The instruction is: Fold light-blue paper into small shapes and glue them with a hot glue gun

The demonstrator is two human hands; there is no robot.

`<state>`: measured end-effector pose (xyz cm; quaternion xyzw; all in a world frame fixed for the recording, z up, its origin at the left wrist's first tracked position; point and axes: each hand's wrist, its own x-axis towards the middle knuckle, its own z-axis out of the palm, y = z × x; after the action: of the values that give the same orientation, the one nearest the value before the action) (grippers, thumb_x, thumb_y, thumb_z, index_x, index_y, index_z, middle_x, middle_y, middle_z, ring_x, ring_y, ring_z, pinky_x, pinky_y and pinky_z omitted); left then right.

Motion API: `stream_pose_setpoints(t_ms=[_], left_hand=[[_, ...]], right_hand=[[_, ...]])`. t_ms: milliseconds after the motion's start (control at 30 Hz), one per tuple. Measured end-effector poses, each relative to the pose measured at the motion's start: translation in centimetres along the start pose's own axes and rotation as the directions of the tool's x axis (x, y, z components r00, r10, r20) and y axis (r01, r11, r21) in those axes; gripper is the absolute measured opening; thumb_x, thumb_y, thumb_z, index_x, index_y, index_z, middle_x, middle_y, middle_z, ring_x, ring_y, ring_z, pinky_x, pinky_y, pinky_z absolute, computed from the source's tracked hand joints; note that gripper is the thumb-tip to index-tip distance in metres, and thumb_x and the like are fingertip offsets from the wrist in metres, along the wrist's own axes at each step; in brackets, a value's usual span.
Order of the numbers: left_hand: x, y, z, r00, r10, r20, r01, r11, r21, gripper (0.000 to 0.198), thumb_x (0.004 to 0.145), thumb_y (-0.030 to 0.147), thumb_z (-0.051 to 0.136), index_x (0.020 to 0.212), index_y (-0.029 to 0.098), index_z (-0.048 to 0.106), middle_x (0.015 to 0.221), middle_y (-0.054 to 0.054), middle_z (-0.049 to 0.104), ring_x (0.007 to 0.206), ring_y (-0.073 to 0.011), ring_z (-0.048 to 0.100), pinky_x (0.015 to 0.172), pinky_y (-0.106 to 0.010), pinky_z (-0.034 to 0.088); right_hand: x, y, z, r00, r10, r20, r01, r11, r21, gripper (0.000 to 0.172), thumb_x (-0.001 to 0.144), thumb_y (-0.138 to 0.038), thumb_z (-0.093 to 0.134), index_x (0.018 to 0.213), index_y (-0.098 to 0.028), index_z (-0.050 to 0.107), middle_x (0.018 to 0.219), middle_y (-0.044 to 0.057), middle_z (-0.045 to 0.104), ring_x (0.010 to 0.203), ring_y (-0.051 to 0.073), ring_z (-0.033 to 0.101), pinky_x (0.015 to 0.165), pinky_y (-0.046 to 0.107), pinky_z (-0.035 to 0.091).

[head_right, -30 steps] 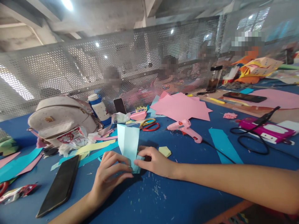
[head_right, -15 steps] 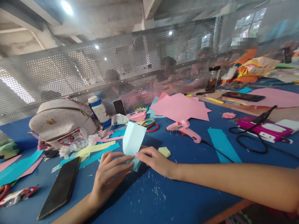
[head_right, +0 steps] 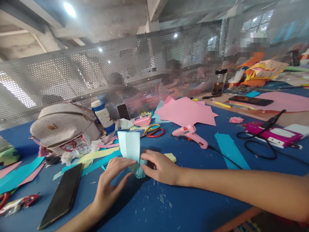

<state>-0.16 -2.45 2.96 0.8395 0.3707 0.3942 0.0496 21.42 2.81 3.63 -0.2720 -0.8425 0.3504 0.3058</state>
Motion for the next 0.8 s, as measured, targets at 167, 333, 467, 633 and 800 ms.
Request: stream_pose_setpoints(t_ms=[167,333,467,633,800], left_hand=[[0.4,-0.7,-0.5,0.993,-0.034,-0.115,0.049,0.990,0.132,0.051,0.089,0.016,0.061,0.136,0.028,0.046,0.133,-0.010,0.050,0.124,-0.0237,0.048,0.102,-0.039,0.042],[2.1,-1.4,-3.0,0.997,0.050,-0.060,-0.027,0.943,0.332,0.066,0.086,0.025,0.068,0.144,0.028,0.036,0.149,-0.012,0.034,0.137,-0.0299,0.034,0.111,-0.047,0.031],[2.7,-1.6,-4.1,0.986,0.117,0.121,-0.151,0.934,0.323,0.076,0.088,0.026,0.065,0.150,0.027,0.022,0.136,-0.010,0.053,0.127,-0.0262,0.048,0.115,-0.049,0.021],[3.4,-1.0,-5.0,0.966,0.072,0.250,-0.142,0.951,0.274,0.076,0.089,0.025,0.063,0.151,0.027,0.020,0.128,-0.009,0.057,0.113,-0.0250,0.053,0.099,-0.041,0.042],[5.2,-0.2,-5.5,0.909,0.080,0.409,-0.223,0.922,0.316,0.057,0.086,0.019,0.065,0.138,0.028,0.042,0.137,-0.010,0.046,0.125,-0.0289,0.044,0.100,-0.045,0.040]], right_hand=[[0.1,-0.2,-0.5,0.999,-0.039,0.016,0.041,0.989,-0.141,0.005,0.088,-0.020,0.054,0.083,-0.019,0.053,0.083,-0.001,0.048,0.071,0.012,0.047,0.065,0.024,0.038],[-0.2,-0.6,-0.6,0.998,-0.054,0.038,0.061,0.980,-0.192,0.004,0.085,-0.018,0.057,0.086,-0.020,0.054,0.086,-0.002,0.048,0.070,0.011,0.046,0.064,0.024,0.036],[-0.2,-0.8,-0.5,0.994,-0.087,0.062,0.098,0.974,-0.205,0.005,0.085,-0.019,0.058,0.089,-0.021,0.059,0.086,-0.001,0.049,0.073,0.011,0.049,0.067,0.025,0.038],[0.1,-1.0,-0.2,0.988,-0.127,0.091,0.144,0.968,-0.205,0.006,0.087,-0.020,0.058,0.090,-0.021,0.064,0.093,0.000,0.054,0.082,0.013,0.055,0.075,0.026,0.041],[0.3,-1.0,-0.1,0.986,-0.128,0.107,0.146,0.971,-0.189,0.007,0.087,-0.022,0.061,0.090,-0.021,0.067,0.096,0.002,0.058,0.089,0.015,0.059,0.080,0.027,0.044]])
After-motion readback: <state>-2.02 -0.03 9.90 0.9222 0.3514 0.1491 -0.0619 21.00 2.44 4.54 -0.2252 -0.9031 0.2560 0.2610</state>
